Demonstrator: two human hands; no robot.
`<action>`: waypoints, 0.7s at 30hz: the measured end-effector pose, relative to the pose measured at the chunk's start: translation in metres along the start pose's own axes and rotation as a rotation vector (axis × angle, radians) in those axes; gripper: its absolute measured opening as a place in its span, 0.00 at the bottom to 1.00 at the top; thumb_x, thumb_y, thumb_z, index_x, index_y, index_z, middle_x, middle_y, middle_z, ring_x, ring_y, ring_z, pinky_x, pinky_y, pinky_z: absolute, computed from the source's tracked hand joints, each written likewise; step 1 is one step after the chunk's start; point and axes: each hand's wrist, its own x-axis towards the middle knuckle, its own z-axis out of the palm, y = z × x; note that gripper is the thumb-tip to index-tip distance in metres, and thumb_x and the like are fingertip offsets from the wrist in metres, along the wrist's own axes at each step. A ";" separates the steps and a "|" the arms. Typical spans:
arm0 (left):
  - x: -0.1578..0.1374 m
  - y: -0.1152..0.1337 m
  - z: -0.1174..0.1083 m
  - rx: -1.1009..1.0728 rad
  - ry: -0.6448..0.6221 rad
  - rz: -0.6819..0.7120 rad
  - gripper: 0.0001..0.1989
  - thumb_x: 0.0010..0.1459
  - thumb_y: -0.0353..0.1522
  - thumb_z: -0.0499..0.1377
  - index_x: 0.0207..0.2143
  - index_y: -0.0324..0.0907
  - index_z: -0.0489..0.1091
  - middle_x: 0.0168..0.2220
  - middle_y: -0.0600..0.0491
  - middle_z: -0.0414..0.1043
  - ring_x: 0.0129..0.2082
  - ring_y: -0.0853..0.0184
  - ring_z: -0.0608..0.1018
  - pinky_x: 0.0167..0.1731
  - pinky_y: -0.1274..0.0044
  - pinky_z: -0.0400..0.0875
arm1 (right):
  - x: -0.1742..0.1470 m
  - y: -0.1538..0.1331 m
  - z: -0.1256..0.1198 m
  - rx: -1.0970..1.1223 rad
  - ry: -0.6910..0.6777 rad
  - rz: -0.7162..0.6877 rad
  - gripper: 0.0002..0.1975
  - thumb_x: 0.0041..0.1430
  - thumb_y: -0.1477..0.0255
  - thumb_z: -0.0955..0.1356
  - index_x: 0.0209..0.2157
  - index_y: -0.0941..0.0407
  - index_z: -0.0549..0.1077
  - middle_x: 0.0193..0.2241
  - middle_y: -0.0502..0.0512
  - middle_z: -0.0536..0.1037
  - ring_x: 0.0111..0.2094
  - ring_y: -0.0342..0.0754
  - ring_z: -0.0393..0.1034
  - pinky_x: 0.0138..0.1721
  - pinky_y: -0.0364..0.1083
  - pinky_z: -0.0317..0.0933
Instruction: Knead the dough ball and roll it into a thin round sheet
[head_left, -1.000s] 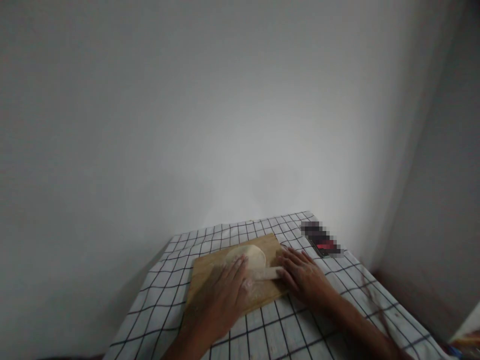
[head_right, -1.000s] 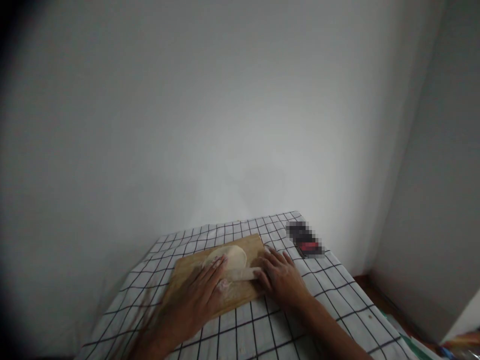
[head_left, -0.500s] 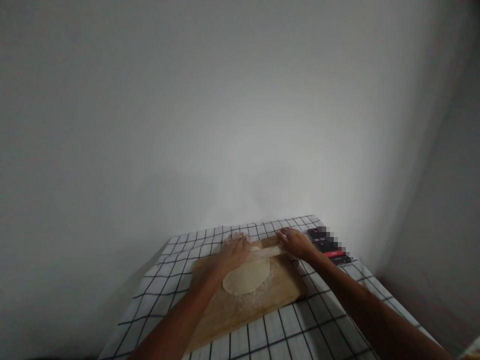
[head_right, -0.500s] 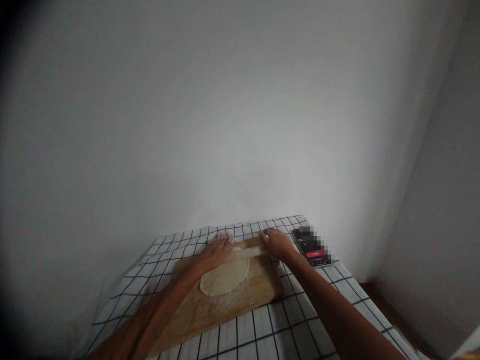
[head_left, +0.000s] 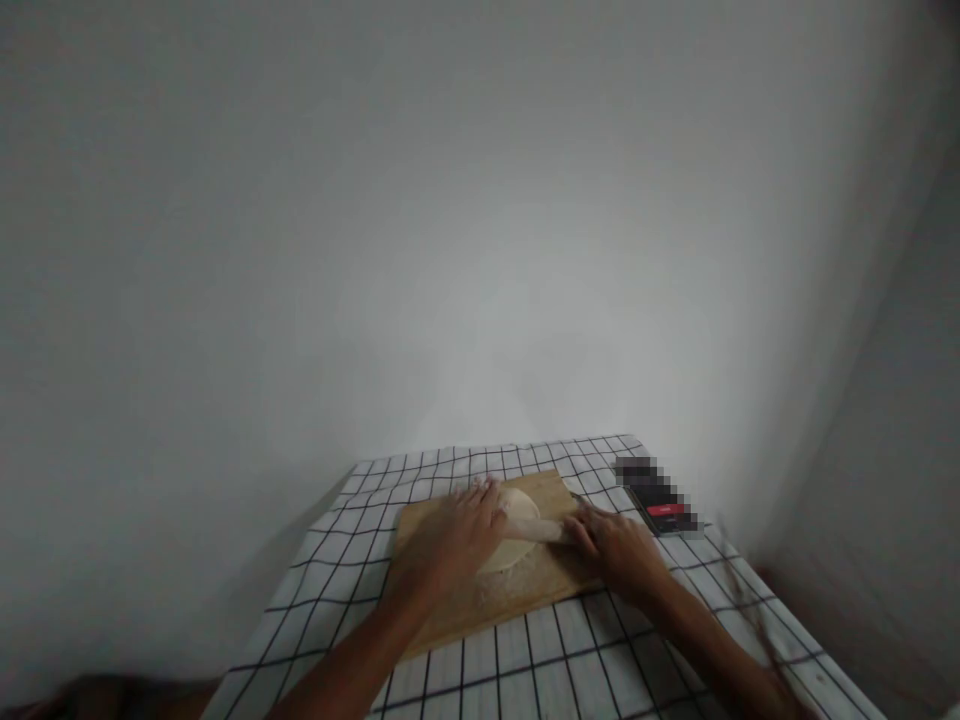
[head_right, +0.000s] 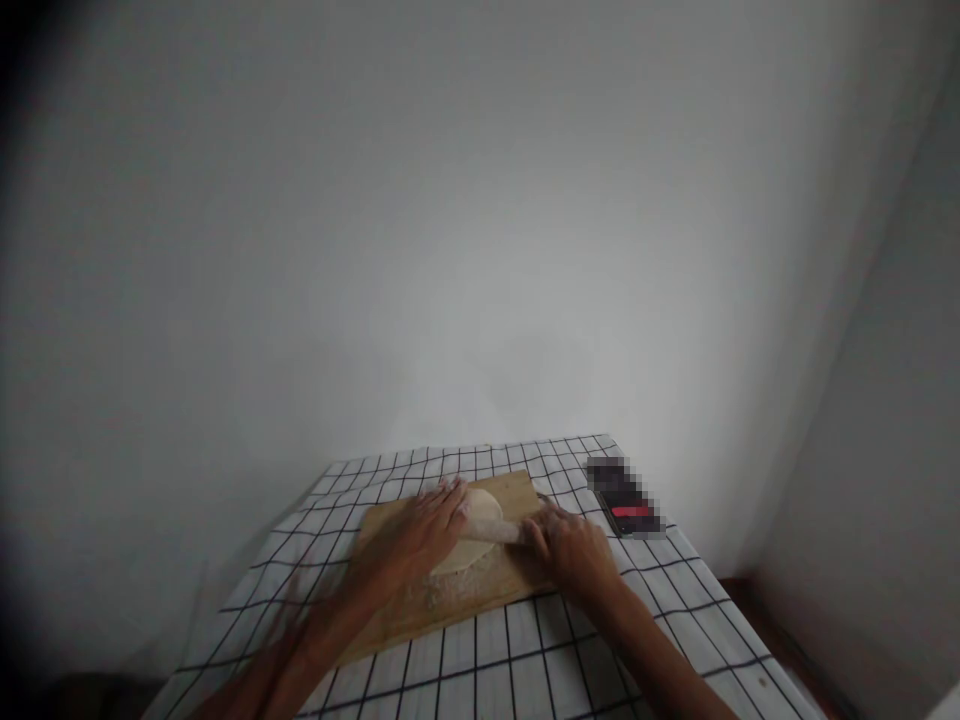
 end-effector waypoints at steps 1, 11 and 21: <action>-0.007 0.003 -0.007 -0.001 0.010 0.020 0.23 0.69 0.31 0.45 0.63 0.36 0.60 0.64 0.37 0.62 0.65 0.51 0.64 0.62 0.54 0.61 | -0.008 -0.004 -0.001 0.020 0.017 0.012 0.20 0.73 0.61 0.56 0.46 0.51 0.76 0.45 0.59 0.81 0.40 0.52 0.79 0.33 0.45 0.69; -0.052 0.017 -0.025 -0.065 0.055 0.034 0.25 0.71 0.36 0.47 0.68 0.41 0.54 0.67 0.44 0.59 0.67 0.56 0.62 0.63 0.58 0.63 | -0.064 -0.019 -0.008 0.256 0.098 0.086 0.15 0.68 0.58 0.64 0.51 0.48 0.74 0.46 0.54 0.81 0.46 0.53 0.77 0.42 0.50 0.71; -0.095 0.024 -0.049 -0.020 0.038 0.001 0.29 0.66 0.40 0.54 0.67 0.48 0.56 0.70 0.51 0.54 0.70 0.48 0.54 0.63 0.51 0.61 | -0.100 -0.037 0.009 0.341 0.173 0.122 0.13 0.64 0.59 0.67 0.47 0.46 0.77 0.50 0.56 0.80 0.47 0.55 0.78 0.44 0.49 0.74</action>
